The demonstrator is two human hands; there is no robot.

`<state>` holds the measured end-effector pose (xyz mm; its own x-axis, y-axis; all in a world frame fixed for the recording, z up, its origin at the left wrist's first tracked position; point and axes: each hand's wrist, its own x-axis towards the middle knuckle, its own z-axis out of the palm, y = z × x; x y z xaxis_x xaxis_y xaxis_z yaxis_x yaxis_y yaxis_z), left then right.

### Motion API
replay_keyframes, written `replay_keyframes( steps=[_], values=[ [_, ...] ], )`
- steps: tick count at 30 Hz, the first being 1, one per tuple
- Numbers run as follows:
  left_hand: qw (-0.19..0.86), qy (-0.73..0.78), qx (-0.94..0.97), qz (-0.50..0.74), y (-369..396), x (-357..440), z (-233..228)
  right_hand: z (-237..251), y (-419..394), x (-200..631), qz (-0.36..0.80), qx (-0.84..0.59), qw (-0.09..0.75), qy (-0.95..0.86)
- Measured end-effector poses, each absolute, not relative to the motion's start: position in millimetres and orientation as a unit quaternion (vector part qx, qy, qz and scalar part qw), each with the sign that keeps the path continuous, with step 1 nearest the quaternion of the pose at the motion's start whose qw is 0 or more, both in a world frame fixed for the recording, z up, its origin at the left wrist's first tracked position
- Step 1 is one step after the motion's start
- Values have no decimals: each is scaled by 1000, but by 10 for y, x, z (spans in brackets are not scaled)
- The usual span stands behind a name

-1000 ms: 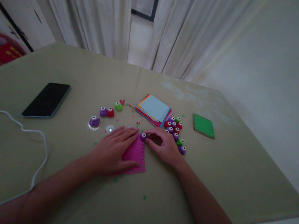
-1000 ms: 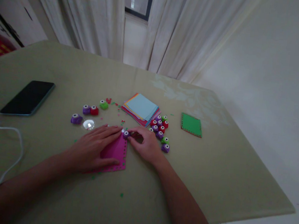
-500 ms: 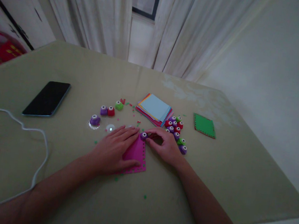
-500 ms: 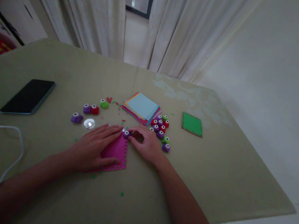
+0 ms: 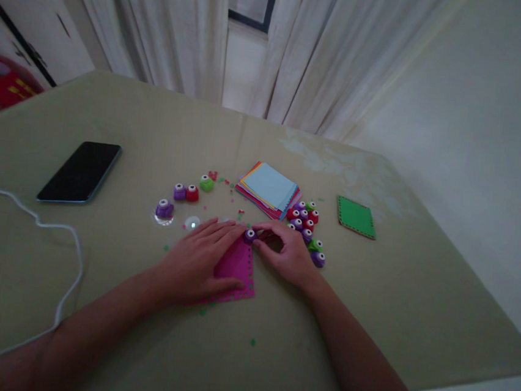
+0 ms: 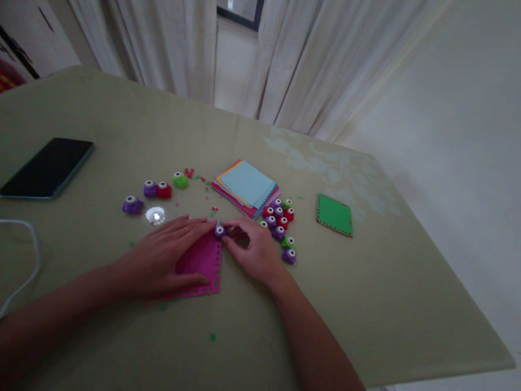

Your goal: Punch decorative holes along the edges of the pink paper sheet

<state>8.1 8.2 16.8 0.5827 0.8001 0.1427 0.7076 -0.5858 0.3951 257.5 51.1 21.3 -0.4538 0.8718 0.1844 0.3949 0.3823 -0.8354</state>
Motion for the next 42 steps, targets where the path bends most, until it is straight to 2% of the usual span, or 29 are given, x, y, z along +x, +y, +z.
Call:
replay_keyframes(
  steps=[7,12,20,29,36,42],
  values=[
    [170,420,868,201,84,86,216,236,492,2577,323,-410,338,-783],
    [137,402,867,260,108,137,190,274,475,2590,265,-357,326,-834],
    [67,398,892,203,149,183,138,274,420,2569,174,-339,288,-879],
    [66,443,874,185,179,177,139,309,391,2486,195,-407,252,-856],
    [64,420,880,213,195,162,62,289,423,2453,192,-412,291,-842],
    [68,417,876,234,133,107,70,310,409,2480,172,-378,282,-865]
  ],
)
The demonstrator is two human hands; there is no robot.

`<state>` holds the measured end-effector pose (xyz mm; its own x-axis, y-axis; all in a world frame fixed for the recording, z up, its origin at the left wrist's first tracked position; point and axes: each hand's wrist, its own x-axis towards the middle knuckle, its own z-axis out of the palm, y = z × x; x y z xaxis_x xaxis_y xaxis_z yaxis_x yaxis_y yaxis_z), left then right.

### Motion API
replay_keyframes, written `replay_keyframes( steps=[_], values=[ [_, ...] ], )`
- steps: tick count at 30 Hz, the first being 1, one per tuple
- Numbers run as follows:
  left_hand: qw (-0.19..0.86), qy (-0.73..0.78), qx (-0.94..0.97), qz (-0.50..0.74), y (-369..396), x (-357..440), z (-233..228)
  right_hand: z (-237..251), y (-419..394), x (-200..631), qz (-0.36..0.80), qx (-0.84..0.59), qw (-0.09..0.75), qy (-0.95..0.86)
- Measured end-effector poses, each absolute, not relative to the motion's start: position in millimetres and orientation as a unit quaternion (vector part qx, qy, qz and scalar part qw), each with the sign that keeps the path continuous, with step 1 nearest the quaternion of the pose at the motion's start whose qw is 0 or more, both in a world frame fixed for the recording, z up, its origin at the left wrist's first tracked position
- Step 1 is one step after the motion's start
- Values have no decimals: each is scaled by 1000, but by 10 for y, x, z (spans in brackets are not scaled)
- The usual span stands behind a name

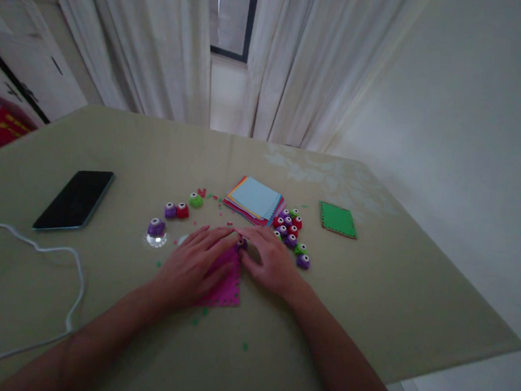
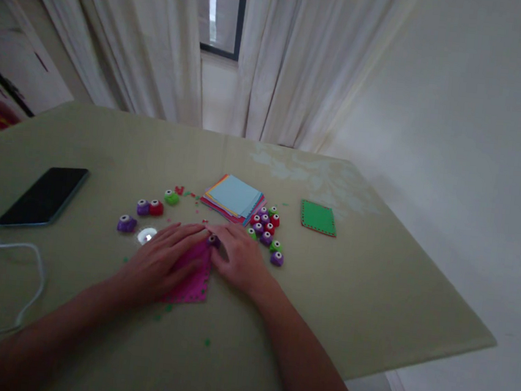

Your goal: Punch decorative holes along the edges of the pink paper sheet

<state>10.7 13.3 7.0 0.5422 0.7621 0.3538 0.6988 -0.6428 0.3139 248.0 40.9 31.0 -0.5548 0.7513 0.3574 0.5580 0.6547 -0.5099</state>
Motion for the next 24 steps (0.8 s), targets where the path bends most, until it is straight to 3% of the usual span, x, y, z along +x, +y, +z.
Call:
replay_keyframes(
  steps=[8,12,19,24],
  values=[
    [97,454,871,159,126,48,-33,349,407,2514,-15,-457,189,-869],
    [102,457,870,153,133,54,-21,359,402,2574,-73,-543,192,-814],
    [95,448,873,167,107,79,18,373,404,2432,-4,-465,315,-827],
    [94,440,873,189,101,115,58,578,686,1821,50,-401,250,-880]
  ],
)
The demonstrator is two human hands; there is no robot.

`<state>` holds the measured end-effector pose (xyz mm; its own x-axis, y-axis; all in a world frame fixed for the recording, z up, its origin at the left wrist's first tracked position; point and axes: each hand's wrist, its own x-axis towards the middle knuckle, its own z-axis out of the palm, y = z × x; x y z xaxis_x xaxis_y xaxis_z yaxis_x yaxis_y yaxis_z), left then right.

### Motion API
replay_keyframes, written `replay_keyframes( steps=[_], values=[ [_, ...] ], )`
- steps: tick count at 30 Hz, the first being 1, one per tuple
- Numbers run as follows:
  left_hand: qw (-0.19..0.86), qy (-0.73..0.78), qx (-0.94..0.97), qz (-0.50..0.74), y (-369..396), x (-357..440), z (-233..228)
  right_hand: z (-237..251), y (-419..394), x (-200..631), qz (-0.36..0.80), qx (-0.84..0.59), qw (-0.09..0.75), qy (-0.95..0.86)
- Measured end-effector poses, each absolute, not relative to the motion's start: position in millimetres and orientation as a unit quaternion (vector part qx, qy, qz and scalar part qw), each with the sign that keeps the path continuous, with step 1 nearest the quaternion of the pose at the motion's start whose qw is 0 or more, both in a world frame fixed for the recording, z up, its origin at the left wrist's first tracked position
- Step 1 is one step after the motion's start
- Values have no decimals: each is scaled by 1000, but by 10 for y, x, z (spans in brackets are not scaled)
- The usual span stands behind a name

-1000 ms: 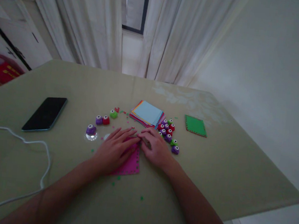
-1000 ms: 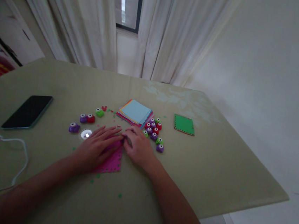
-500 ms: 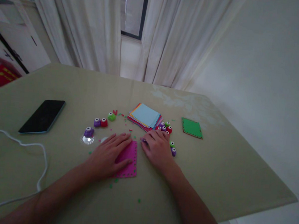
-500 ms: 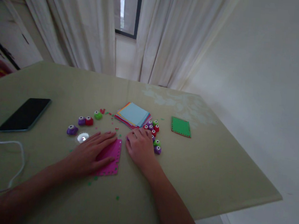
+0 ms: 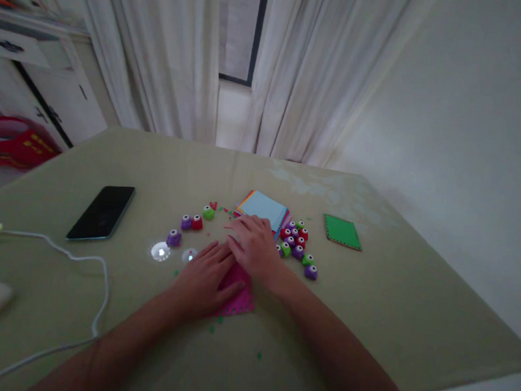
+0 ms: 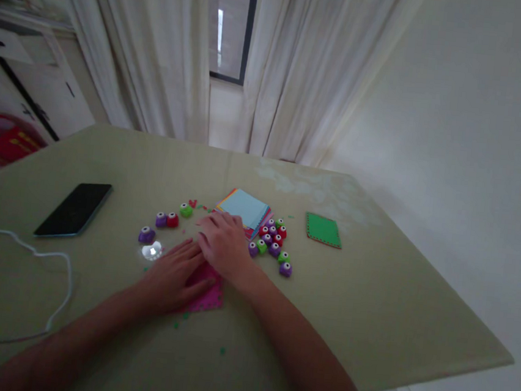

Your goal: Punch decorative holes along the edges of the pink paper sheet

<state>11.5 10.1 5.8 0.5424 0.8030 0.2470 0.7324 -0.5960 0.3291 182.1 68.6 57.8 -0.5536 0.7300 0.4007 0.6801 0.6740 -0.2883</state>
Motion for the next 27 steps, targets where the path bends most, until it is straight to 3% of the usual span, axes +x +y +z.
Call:
replay_keyframes(
  steps=[8,13,17,19,23,27],
  values=[
    [112,454,865,181,99,95,40,515,1128,898,79,-420,142,-893],
    [141,428,878,160,169,-40,65,509,1061,1162,98,-451,188,-867],
    [151,440,869,166,160,-52,115,603,924,1686,144,-465,329,-809],
    [137,475,849,185,120,-9,146,610,799,1928,156,-455,357,-801],
    [134,508,834,168,92,-19,208,483,528,2227,161,-447,338,-812],
    [198,449,860,138,179,-202,252,305,392,2312,172,-445,299,-826]
  ],
)
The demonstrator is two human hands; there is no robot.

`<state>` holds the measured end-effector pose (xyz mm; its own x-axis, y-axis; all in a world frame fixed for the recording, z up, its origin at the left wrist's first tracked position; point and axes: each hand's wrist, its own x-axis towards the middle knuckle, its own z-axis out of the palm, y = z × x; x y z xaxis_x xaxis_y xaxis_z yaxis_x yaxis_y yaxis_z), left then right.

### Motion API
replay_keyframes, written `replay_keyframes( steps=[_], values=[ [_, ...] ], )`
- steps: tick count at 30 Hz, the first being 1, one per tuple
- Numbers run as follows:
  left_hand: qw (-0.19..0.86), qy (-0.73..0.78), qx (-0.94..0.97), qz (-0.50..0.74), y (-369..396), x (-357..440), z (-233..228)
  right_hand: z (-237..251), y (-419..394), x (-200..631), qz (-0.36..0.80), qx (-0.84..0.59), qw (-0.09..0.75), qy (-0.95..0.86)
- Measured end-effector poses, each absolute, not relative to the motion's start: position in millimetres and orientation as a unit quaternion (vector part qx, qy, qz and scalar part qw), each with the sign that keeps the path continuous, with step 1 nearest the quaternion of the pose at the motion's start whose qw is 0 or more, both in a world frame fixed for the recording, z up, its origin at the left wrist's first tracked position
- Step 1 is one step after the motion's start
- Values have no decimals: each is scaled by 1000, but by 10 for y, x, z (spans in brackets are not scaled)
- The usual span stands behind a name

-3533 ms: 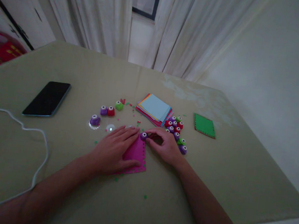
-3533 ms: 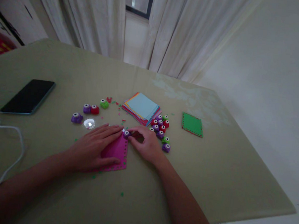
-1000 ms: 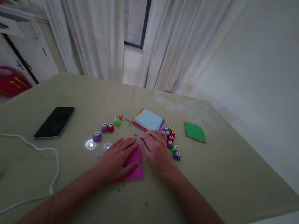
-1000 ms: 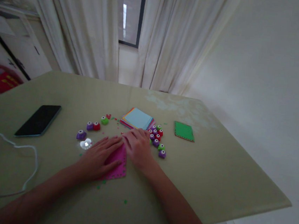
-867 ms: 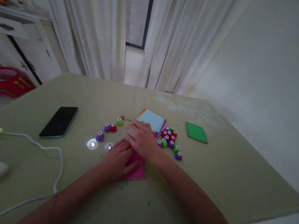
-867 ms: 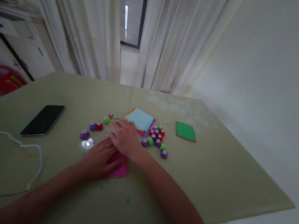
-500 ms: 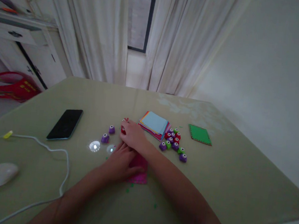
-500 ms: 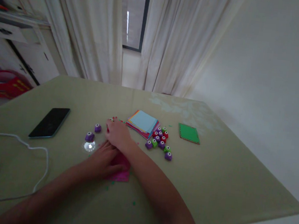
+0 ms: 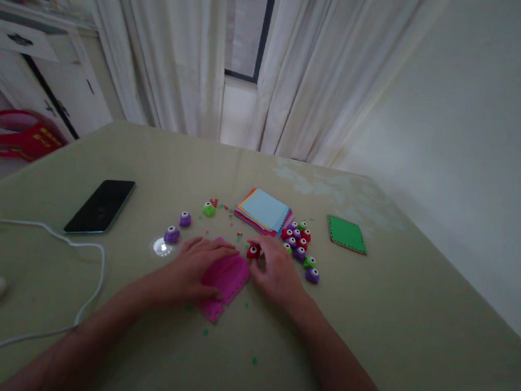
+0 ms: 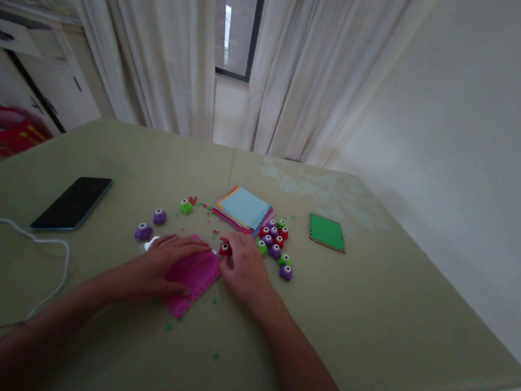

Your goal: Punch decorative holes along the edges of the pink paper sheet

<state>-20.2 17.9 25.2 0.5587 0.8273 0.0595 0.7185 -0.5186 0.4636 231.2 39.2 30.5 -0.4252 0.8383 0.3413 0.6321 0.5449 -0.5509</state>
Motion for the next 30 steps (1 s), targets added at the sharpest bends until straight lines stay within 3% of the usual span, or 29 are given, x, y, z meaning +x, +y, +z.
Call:
replay_keyframes(
  steps=[7,9,14,20,30],
  values=[
    [144,498,838,169,195,-159,153,291,372,2362,183,-427,224,-857],
    [172,465,855,154,204,-176,155,313,372,2381,186,-428,220,-857],
    [246,426,850,189,202,-206,242,319,366,2394,188,-438,220,-851],
    [149,469,852,178,109,24,63,312,376,2402,211,-433,236,-844],
    [146,482,841,198,139,-27,41,352,398,2428,258,-439,268,-818]
  ],
)
